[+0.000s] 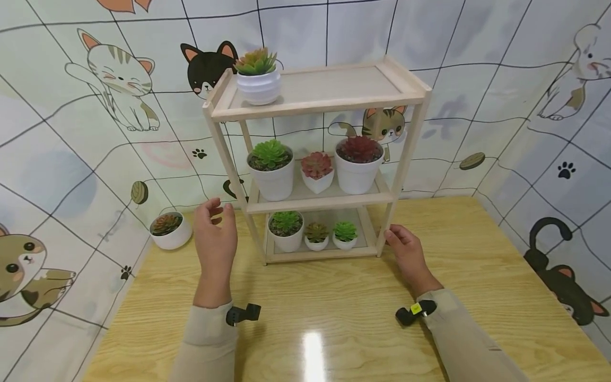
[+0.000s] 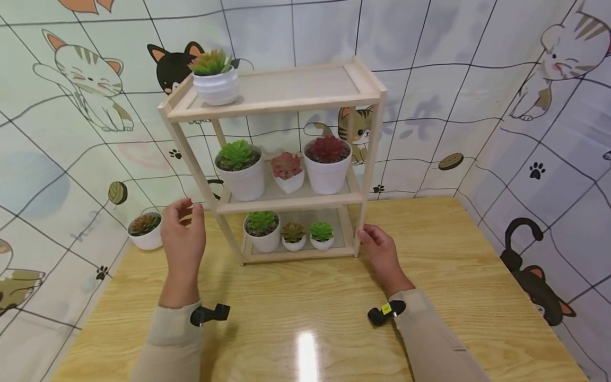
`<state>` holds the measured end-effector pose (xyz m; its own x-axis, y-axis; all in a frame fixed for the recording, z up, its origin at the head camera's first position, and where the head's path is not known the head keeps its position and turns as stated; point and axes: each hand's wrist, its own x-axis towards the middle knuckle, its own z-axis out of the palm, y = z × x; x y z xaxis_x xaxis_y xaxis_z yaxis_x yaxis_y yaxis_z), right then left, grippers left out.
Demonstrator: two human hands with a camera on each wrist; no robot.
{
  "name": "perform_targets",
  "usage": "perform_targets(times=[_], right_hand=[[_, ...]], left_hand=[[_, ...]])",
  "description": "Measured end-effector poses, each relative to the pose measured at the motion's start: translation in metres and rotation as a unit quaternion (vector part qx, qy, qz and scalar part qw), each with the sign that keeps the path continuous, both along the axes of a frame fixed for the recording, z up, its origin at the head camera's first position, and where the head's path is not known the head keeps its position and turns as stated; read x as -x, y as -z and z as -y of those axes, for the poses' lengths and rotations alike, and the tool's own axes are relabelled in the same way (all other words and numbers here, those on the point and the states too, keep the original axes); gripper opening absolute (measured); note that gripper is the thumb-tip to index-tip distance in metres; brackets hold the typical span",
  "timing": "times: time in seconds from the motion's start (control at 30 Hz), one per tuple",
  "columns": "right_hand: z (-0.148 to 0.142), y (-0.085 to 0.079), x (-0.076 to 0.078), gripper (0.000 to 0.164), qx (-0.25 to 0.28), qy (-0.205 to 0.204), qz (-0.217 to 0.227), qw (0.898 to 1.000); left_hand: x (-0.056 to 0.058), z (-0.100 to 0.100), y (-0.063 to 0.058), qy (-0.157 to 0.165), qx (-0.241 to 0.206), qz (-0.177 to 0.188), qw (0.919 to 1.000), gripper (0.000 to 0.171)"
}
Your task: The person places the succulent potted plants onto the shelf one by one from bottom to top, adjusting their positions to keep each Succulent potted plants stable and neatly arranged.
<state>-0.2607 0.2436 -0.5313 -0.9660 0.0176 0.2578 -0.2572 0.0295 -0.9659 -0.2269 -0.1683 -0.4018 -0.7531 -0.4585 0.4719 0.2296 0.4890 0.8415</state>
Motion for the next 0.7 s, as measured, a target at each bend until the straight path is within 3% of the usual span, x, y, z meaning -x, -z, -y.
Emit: perform_targets(times=[0.37, 0.57, 0.7], right_hand=[[0.0, -0.001, 0.0, 0.041, 0.003, -0.004, 0.004, 1.0], [-0.001, 0.0, 0.0, 0.042, -0.001, -0.003, 0.006, 1.0], [-0.002, 0.001, 0.0, 0.039, -0.002, -0.005, 0.005, 1.0]], left_hand=[[0.024, 0.049, 0.033, -0.068, -0.031, 0.0, 0.9972, 0.041], [0.031, 0.07, 0.05, -0.114, -0.075, 0.009, 0.9906, 0.042], [0.034, 0.083, 0.064, -0.151, -0.082, -0.003, 0.9851, 0.043]])
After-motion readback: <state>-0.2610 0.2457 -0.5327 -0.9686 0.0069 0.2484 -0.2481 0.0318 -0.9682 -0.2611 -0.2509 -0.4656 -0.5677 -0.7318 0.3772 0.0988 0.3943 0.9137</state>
